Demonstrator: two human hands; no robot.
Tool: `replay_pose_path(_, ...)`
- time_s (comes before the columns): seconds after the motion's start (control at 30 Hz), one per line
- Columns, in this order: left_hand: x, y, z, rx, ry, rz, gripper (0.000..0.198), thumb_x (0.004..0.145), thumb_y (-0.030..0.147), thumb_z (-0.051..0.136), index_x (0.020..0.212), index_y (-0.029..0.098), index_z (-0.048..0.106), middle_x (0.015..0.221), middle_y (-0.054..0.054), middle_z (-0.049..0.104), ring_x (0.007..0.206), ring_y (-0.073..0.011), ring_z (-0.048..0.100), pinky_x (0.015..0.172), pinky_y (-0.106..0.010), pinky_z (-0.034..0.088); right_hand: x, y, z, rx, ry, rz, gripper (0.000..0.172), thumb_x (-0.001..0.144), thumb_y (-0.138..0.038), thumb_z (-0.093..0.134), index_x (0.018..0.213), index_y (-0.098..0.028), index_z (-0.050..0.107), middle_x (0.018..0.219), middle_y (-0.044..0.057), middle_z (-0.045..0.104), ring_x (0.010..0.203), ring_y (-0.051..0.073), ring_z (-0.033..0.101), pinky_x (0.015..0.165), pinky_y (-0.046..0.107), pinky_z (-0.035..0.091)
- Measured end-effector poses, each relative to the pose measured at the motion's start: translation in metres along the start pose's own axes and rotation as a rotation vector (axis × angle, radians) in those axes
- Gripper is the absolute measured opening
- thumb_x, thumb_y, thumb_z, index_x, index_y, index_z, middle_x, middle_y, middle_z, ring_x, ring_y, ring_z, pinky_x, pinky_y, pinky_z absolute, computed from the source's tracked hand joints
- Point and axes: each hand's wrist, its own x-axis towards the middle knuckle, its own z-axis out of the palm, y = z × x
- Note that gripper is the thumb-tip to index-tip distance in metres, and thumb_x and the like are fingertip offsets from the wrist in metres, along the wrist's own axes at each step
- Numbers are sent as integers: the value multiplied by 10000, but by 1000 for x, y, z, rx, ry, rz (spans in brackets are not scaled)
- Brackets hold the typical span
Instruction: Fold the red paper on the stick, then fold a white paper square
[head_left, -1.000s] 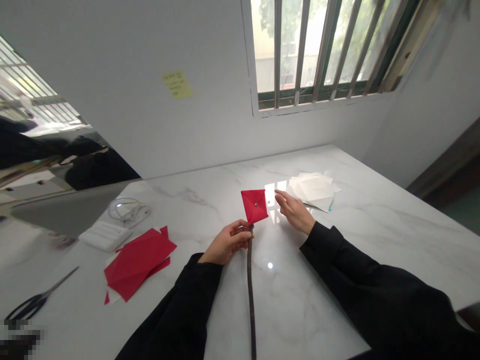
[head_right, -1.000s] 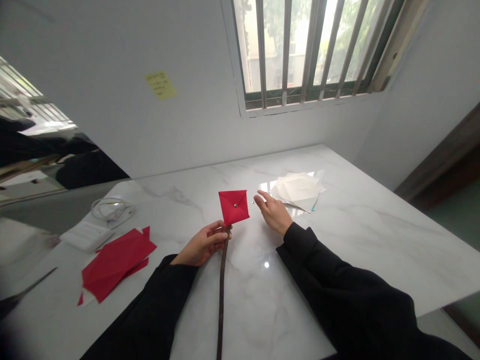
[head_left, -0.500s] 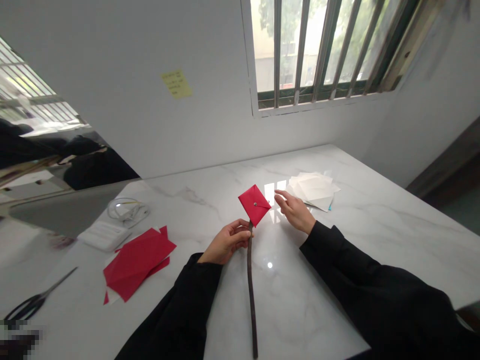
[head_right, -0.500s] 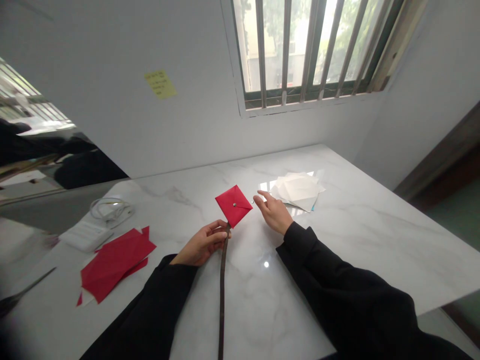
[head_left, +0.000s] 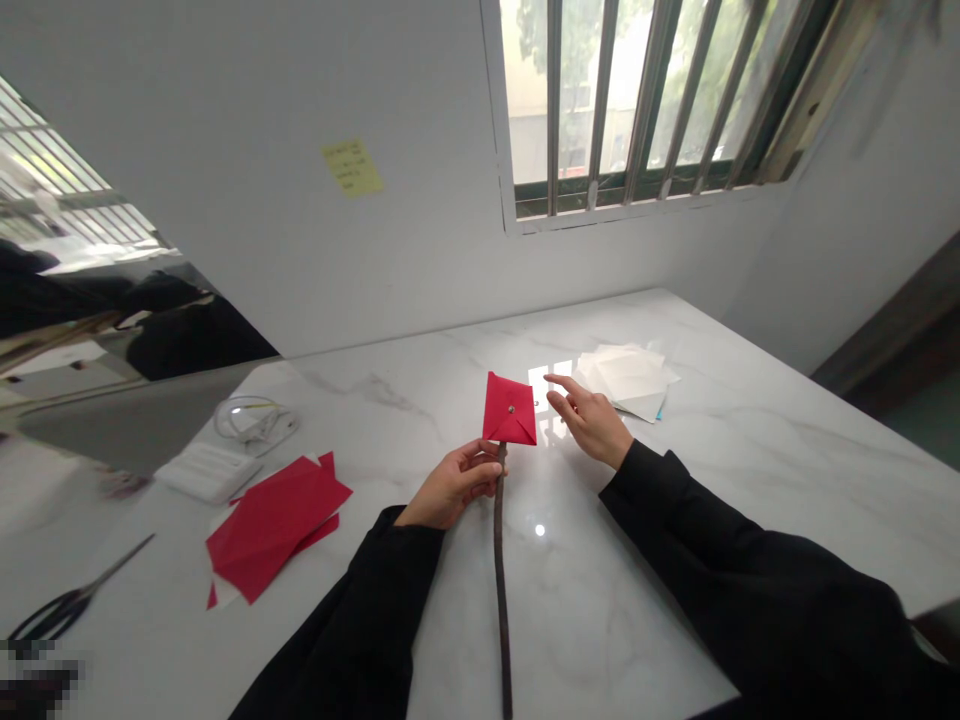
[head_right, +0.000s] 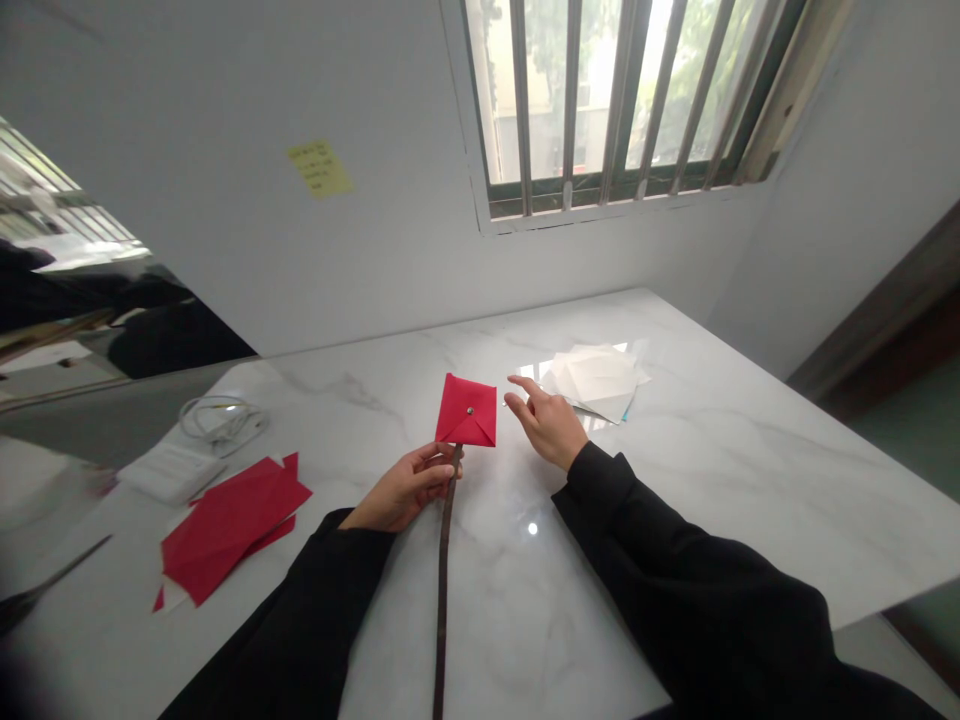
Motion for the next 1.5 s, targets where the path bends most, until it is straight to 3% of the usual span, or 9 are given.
replay_pose_path(0.13,-1,1,1,47,-62,-22,412,671,310,902,985,158,684,859,-44,680,681,-115,567,617,-232,432,1,2,-4,-60,13,-91,677,1041,-685,316,1522,-256,520,719,14,635,684,221,619,672,294,379)
replay_pose_path(0.23,-2,2,3,50,-72,-22,375,670,307,893,930,159,667,830,-34,673,653,-105,548,603,-231,418,4,9,-5,-134,-35,-34,754,1030,-725,254,1012,-203,797,713,73,675,692,230,632,686,312,377)
replay_pose_path(0.37,-3,5,5,32,-39,-40,435,632,311,905,939,161,635,836,-26,671,669,-104,555,611,-227,418,8,16,-5,-230,-24,74,825,1022,-741,226,584,-195,663,649,102,671,642,225,621,646,317,336)
replay_pose_path(0.67,-4,7,6,48,-50,-57,451,636,317,899,958,159,625,828,-19,665,664,-101,546,607,-226,406,4,5,-11,-96,17,-120,652,1051,-670,323,1481,-236,551,662,-15,614,638,194,596,652,269,363)
replay_pose_path(0.77,-4,7,6,53,-56,-53,428,638,316,893,939,161,631,820,-16,664,659,-103,549,601,-225,402,6,12,-9,-137,-65,-93,721,1044,-699,265,1062,-191,775,668,36,637,666,199,612,684,287,374)
replay_pose_path(0.9,-4,7,6,42,-44,-56,431,629,312,896,929,161,625,801,-9,663,633,-89,528,589,-214,383,10,19,-8,-201,-48,35,831,1036,-720,194,571,-190,634,604,77,618,621,201,595,659,310,348)
replay_pose_path(1.07,-3,7,7,42,-29,-57,432,617,303,897,905,166,606,779,-8,669,610,-82,510,572,-207,356,8,13,-13,-120,50,-65,674,1058,-672,250,1077,-220,750,676,27,643,688,207,626,684,287,380)
replay_pose_path(1.3,-1,3,4,80,-76,-44,364,661,294,876,911,166,644,786,-10,681,629,-92,520,574,-211,365,1,0,-14,-173,43,-294,684,1054,-672,258,1590,-280,421,1006,69,643,762,190,599,707,288,440)
replay_pose_path(1.5,-1,1,2,47,-49,-44,338,655,268,882,895,157,672,764,4,664,601,-69,513,549,-183,371,8,10,-16,-402,-38,50,849,1030,-725,180,664,-183,721,685,109,623,701,230,600,652,322,336)
